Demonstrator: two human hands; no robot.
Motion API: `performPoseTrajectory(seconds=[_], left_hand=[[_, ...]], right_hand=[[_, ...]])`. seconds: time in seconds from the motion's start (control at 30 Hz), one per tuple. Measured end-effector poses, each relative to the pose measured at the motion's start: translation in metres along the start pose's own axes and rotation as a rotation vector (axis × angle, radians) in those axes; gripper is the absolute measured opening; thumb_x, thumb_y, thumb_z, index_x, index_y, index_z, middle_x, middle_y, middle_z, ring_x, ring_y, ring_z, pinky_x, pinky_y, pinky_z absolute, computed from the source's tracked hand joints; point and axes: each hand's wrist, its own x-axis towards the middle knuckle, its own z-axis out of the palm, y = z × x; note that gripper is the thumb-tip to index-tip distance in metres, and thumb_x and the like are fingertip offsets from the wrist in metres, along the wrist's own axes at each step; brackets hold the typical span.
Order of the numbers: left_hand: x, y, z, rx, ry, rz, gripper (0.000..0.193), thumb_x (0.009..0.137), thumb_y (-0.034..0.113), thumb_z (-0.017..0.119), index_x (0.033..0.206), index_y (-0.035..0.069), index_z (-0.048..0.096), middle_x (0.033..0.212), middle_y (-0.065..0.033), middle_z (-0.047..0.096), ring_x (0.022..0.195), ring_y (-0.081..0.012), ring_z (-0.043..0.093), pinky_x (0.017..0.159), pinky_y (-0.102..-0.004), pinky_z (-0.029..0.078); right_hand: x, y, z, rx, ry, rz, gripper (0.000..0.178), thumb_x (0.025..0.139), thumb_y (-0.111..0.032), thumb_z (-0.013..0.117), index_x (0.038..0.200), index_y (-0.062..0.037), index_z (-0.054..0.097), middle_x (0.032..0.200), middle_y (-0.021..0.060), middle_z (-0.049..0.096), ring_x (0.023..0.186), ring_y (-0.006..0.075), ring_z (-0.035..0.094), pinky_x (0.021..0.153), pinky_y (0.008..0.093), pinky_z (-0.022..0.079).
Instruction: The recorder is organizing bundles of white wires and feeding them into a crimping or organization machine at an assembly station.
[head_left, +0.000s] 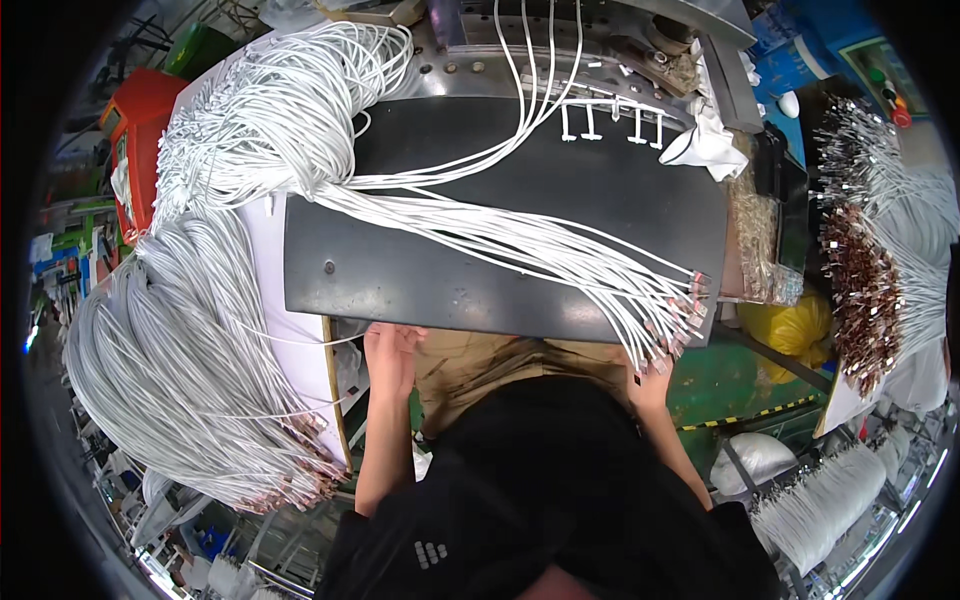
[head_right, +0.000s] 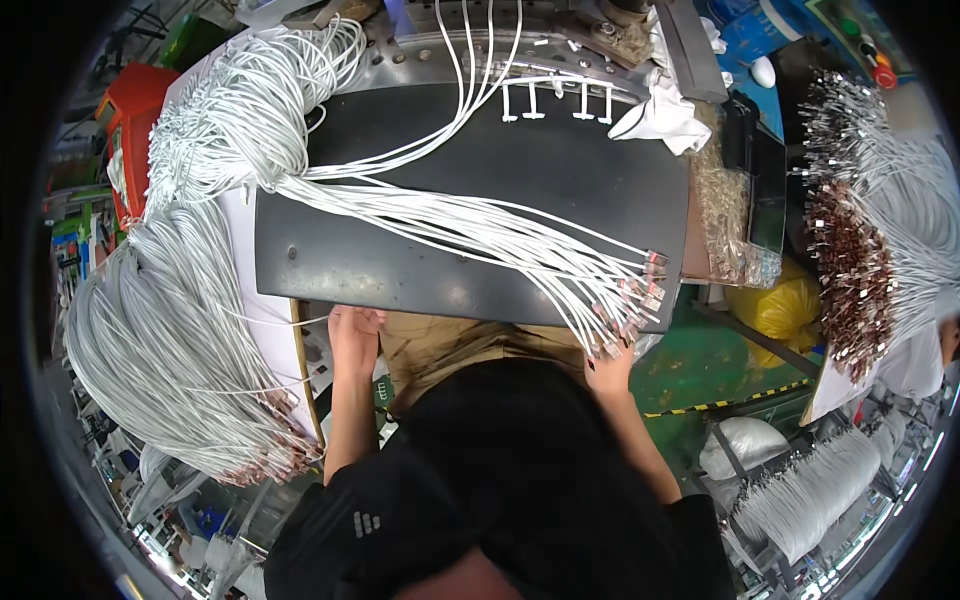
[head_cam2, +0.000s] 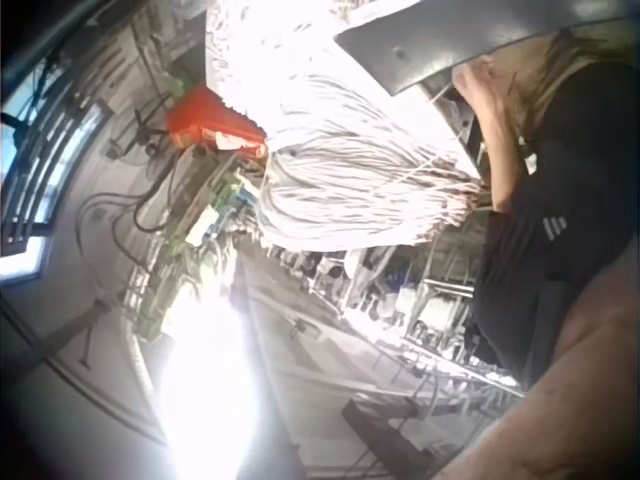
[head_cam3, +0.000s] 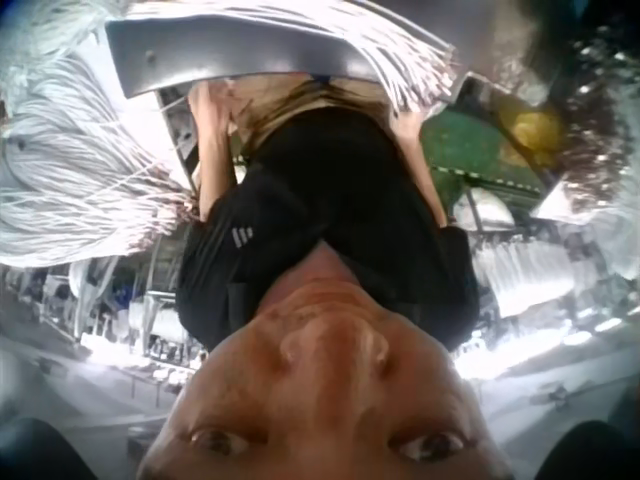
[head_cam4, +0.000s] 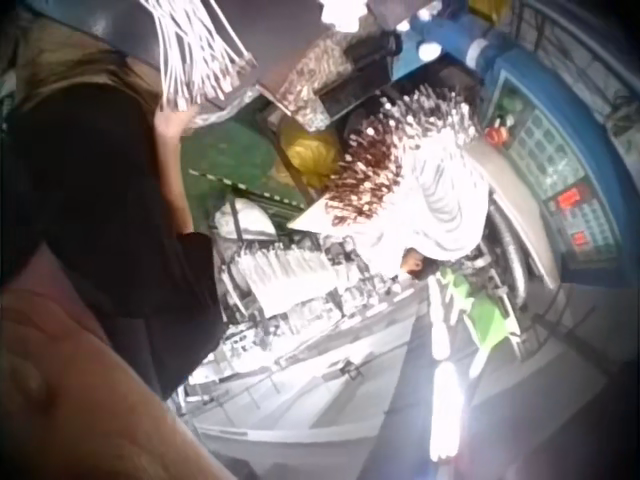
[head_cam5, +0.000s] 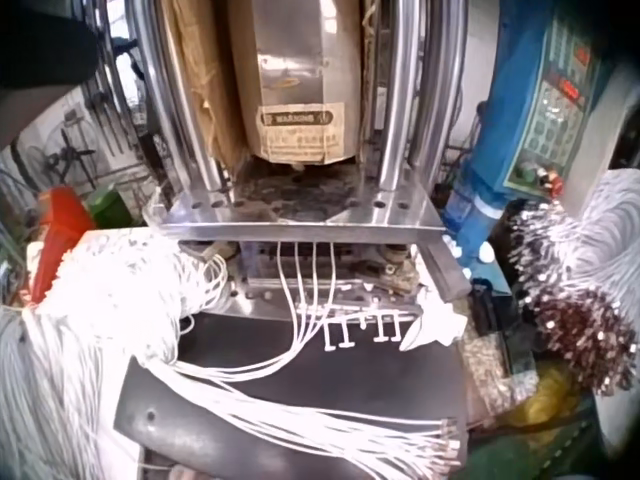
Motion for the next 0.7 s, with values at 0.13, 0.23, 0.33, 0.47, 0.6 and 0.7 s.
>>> performPoseTrajectory(seconds=[0.13,0.23,0.33,0.47,0.6,0.7], left_hand=[[0.014,-0.013,0.003,0.042,0.12,0.016,0.018,0.1,0.019,0.061,0.1,0.001,0.062,0.093,-0.009,0.069,0.081,-0.0195,0.066,0.071,-0.0312,0.053],[0.008,-0.009,-0.015,0.084,0.195,0.023,0.02,0.101,0.018,0.058,0.112,0.002,0.059,0.105,-0.0087,0.068,0.089,-0.0197,0.065,0.071,-0.032,0.052],[0.006,0.002,-0.001,0.059,0.197,0.014,0.02,0.101,0.02,0.059,0.111,0.002,0.058,0.105,-0.0088,0.067,0.091,-0.02,0.066,0.071,-0.0322,0.053],[0.011,-0.007,-0.01,0.04,0.135,0.035,0.023,0.102,0.023,0.058,0.113,0.002,0.058,0.108,-0.0097,0.068,0.094,-0.0211,0.066,0.072,-0.0314,0.053],[0.014,-0.009,-0.016,0.059,0.117,0.028,0.028,0.103,0.027,0.057,0.115,0.001,0.058,0.11,-0.0107,0.068,0.093,-0.0223,0.067,0.071,-0.0312,0.053],[0.016,-0.006,-0.008,0.062,0.149,0.028,0.024,0.104,0.026,0.056,0.11,0.002,0.058,0.103,-0.0096,0.069,0.087,-0.0209,0.067,0.07,-0.0312,0.054]], right_hand=[[0.003,0.02,0.003,-0.344,-0.065,-0.332,0.038,0.086,0.004,0.057,0.122,-0.0072,0.065,0.137,0.01,0.061,0.124,0.0234,0.058,0.098,0.0373,0.05],[-0.004,0.014,-0.001,0.177,-0.294,0.301,0.05,0.087,-0.005,0.063,0.135,-0.0078,0.052,0.145,0.0082,0.054,0.126,0.028,0.057,0.096,0.0422,0.051],[0.009,-0.012,0.002,0.633,-0.23,0.64,0.053,0.088,-0.008,0.065,0.138,-0.0075,0.049,0.147,0.0081,0.051,0.127,0.0271,0.056,0.101,0.0403,0.048],[0.016,-0.001,-0.002,0.356,-0.281,0.272,0.051,0.088,-0.013,0.067,0.137,-0.0087,0.055,0.147,0.0099,0.05,0.128,0.0267,0.055,0.103,0.038,0.047],[0.013,0.005,0.003,0.359,-0.313,0.254,0.048,0.09,-0.017,0.068,0.137,-0.0145,0.06,0.145,0.0123,0.051,0.129,0.0278,0.054,0.105,0.038,0.045],[0.018,0.002,0.005,0.351,-0.261,0.226,0.045,0.089,-0.016,0.07,0.132,-0.0114,0.061,0.134,0.0121,0.057,0.119,0.0244,0.058,0.099,0.0361,0.048]])
